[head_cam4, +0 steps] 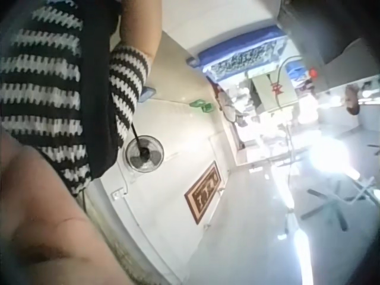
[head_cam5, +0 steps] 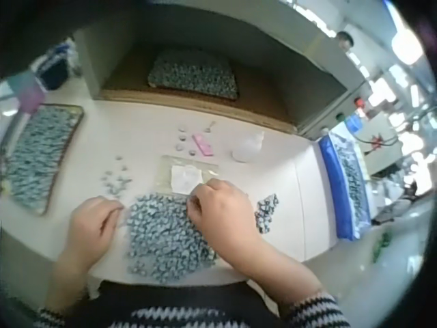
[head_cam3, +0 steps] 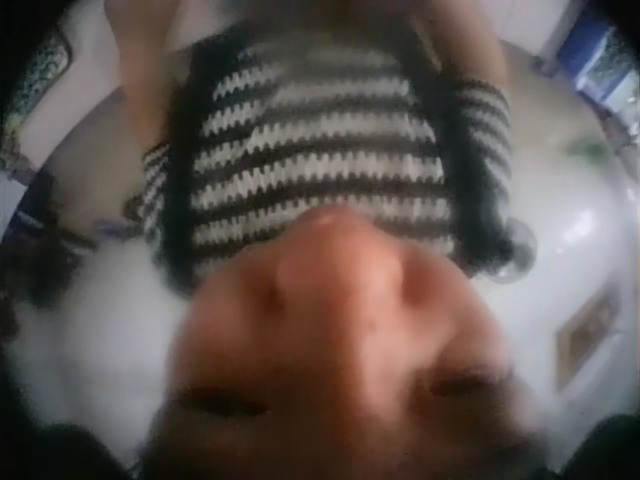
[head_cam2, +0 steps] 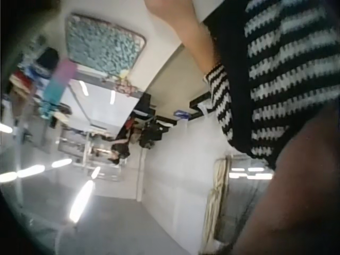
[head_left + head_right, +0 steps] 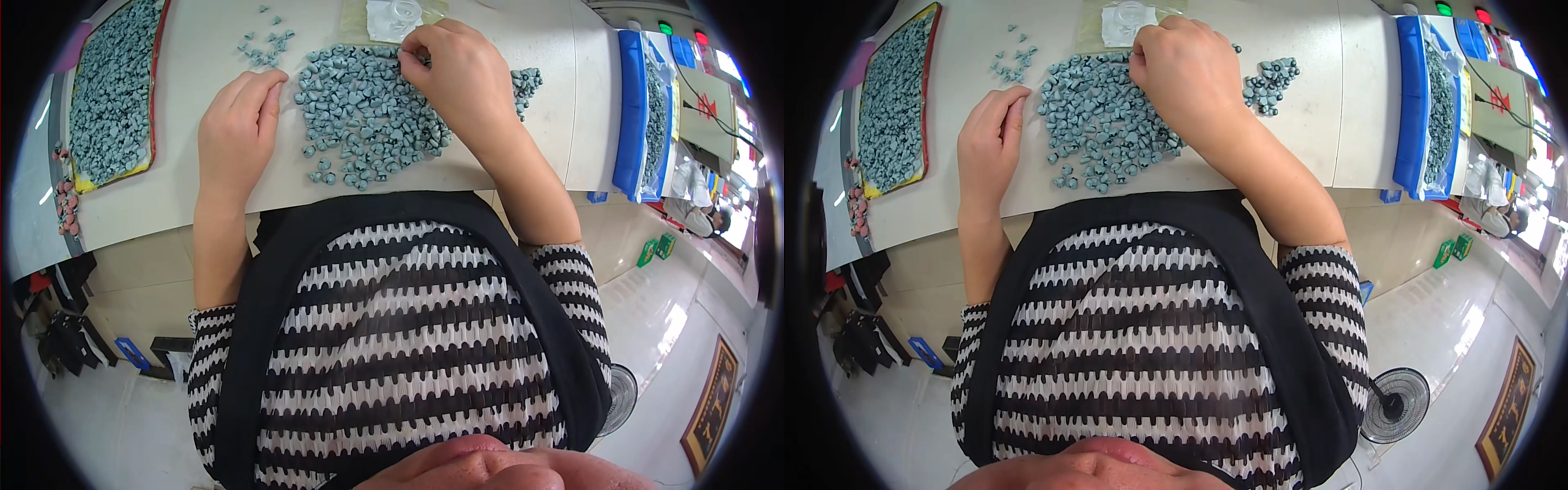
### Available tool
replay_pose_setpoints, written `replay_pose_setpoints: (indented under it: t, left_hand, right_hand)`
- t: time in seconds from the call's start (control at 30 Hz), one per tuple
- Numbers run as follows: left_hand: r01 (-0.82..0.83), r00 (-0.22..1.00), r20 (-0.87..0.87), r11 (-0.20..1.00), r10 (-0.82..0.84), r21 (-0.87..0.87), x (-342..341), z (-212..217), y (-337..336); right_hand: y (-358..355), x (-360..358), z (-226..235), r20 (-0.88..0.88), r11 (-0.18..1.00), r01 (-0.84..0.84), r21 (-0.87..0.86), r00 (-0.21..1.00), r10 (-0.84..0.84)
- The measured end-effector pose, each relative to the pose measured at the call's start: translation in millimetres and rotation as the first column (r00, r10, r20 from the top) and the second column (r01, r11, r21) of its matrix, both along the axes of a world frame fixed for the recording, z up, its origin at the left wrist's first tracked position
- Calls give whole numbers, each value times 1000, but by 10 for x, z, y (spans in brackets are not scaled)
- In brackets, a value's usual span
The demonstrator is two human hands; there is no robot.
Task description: The person assembles small components by hand, picking up miniature pieces, attaching tiny inserts to them, and placing the assembled parts on the table.
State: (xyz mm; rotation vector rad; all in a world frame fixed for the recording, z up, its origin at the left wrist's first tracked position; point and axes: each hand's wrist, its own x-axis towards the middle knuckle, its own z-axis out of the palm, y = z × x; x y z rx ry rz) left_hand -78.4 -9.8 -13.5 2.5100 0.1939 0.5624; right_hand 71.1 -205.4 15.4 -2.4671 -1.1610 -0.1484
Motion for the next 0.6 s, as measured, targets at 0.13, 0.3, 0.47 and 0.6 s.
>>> replay_pose_setpoints:
  t: [0.13, 0.3, 0.47, 0.6]
  left_hand:
    - [9, 1000, 10, 1000, -9, -10, -2, 0, 7]
    - [20, 1000, 15, 1000, -20, -6, -11, -1, 16]
    - [24, 1000, 9, 1000, -24, -7, -12, 7, 14]
    - [56, 998, 21, 998, -57, 4, -19, 8, 21]
  right_hand:
    - [17, 3, -3, -88, 999, 32, -7, 996, -33]
    - [-16, -1, 28, -129, 997, 28, 72, 991, -19]
    - [0, -45, -19, -88, 998, 21, 60, 996, -16]
    - [17, -61, -24, -83, 998, 9, 63, 997, -4]
